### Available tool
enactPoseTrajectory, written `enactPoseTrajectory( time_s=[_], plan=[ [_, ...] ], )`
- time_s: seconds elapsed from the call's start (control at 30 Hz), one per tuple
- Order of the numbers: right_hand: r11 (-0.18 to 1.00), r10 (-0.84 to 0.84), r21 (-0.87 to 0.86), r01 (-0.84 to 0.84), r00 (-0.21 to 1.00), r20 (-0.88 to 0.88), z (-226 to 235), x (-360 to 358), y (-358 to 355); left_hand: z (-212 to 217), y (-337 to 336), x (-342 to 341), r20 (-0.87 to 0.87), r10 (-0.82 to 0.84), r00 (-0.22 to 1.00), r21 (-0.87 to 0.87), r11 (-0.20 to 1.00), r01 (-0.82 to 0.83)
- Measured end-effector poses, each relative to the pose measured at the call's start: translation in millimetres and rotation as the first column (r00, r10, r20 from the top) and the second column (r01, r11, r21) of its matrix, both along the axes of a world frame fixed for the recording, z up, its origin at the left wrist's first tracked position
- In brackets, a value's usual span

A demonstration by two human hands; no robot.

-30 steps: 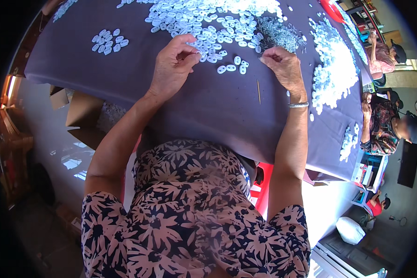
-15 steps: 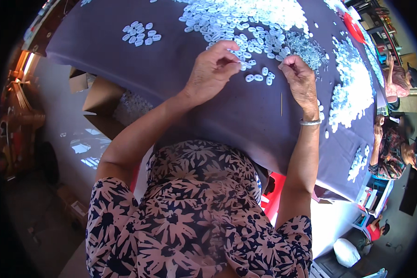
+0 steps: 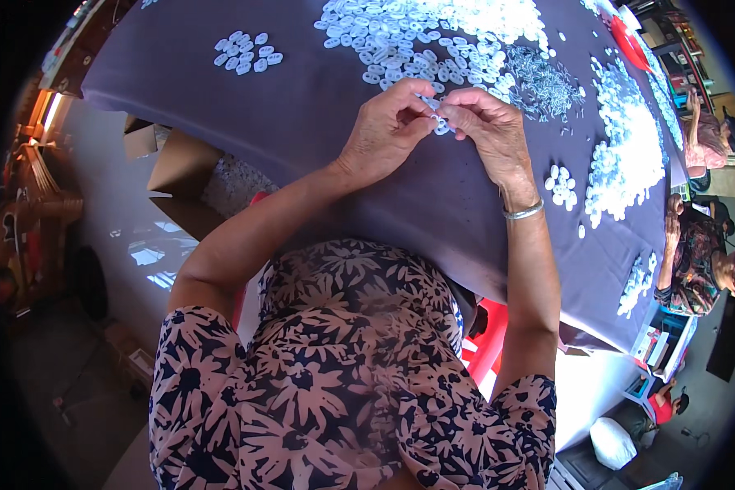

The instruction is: The person assembles plastic toggle pieces by inserting small metal pins into them by hand, then sorts and gathers additional plastic pieces across the table.

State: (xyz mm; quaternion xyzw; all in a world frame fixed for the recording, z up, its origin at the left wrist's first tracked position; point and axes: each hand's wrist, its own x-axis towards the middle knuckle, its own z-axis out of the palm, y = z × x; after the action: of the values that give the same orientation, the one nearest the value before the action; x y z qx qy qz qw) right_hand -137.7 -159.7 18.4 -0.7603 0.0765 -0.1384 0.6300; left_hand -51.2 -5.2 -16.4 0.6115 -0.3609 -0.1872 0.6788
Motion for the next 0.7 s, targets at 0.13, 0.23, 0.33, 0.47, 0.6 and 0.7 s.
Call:
enactPoseTrajectory(
  time_s=[0.13,0.23,0.33,0.47,0.6,0.7],
  plan=[
    [0.999,-0.015,-0.034,0.015,1.000,-0.021,-1.9,-0.2,-2.3,0.2,0.4,-0.7,0.015,0.011,1.000,0.012,1.000,-0.011],
    [0.999,-0.012,-0.052,0.011,1.000,-0.022,-4.1,0.3,-2.1,-1.0,0.6,-0.1,0.014,0.007,1.000,-0.003,1.000,-0.007],
    [0.995,-0.012,-0.099,0.011,1.000,-0.017,-5.0,0.3,-1.9,-0.1,0.4,-0.5,0.012,0.009,1.000,-0.005,1.000,-0.008],
    [0.992,0.001,-0.130,-0.005,0.999,-0.032,-5.4,0.6,-3.1,-1.2,0.3,-0.2,-0.002,0.002,1.000,-0.032,0.999,-0.002],
    [0.976,0.026,-0.217,-0.016,0.999,0.043,-8.2,1.8,-2.2,-2.0,0.4,-0.1,0.022,0.009,1.000,-0.026,1.000,-0.008],
    [0.955,0.029,-0.296,-0.008,0.997,0.068,-7.7,0.6,-0.4,-2.7,0.6,-1.3,0.037,0.025,0.999,-0.020,1.000,-0.025]
  ],
)
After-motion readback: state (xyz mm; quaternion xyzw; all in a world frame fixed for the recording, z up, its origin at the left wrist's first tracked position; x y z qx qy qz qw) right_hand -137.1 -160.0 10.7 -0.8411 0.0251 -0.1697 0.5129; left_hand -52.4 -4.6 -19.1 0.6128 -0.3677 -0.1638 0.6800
